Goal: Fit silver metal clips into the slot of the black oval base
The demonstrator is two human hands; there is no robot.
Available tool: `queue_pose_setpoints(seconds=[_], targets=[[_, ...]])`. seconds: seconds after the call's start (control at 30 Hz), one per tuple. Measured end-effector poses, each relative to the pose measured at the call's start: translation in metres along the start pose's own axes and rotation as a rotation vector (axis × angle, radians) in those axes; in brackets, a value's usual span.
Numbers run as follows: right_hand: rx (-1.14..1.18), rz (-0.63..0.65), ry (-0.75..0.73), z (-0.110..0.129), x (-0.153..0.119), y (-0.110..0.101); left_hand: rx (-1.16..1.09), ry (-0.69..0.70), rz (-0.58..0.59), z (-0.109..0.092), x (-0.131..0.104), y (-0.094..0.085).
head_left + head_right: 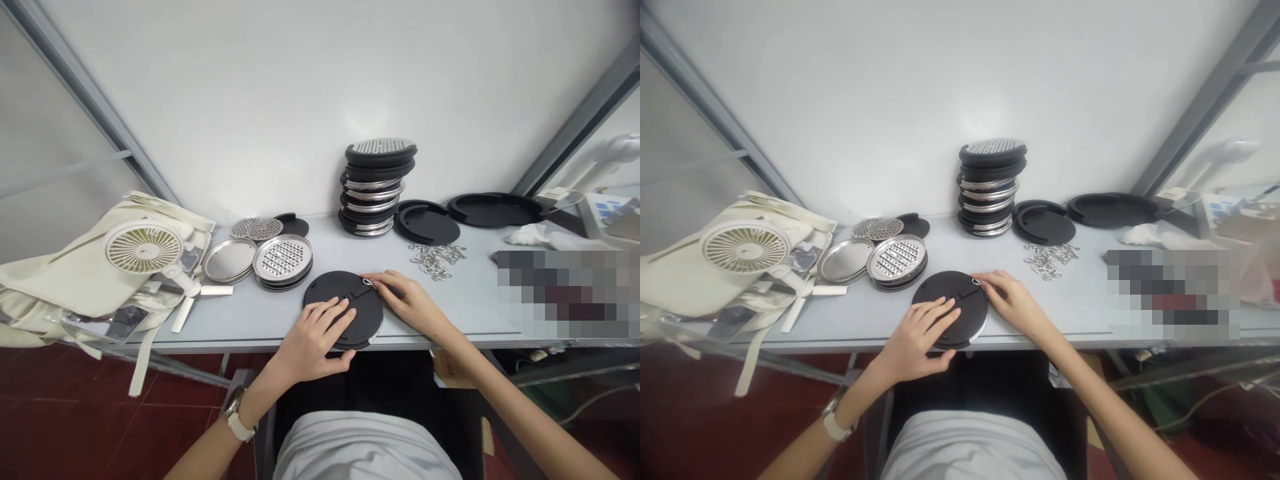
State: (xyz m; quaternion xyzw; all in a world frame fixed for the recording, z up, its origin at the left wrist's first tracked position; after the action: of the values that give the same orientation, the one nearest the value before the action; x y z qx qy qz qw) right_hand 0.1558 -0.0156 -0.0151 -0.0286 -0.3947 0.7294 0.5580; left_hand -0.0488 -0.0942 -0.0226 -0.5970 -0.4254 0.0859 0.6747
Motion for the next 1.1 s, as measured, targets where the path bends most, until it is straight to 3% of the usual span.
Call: queue_pose_setpoints(seconds=[0.47,1.1], targets=[[-0.04,0.018,-0.033,0.0044,0.0001,0.0,0.01,0.003,-0.009,0.0002,0.0001,0.0003],[0.01,0.047,0.072,0.0017,-0.0012,0.001,0.0,0.01,-0.004,0.0001,0.0009,-0.0004]])
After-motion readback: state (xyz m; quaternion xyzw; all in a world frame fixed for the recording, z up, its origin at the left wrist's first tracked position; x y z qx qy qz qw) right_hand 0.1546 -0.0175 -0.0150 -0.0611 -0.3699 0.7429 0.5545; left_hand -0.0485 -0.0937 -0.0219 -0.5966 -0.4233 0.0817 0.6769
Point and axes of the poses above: each hand's wrist, its own x-axis towards the middle knuckle, its own y-axis out of the palm, z = x × y, the point moved 3 cm from there along x, towards the middle knuckle, and after that the axes turned 2 degrees about -z, right-handed, at the moved point
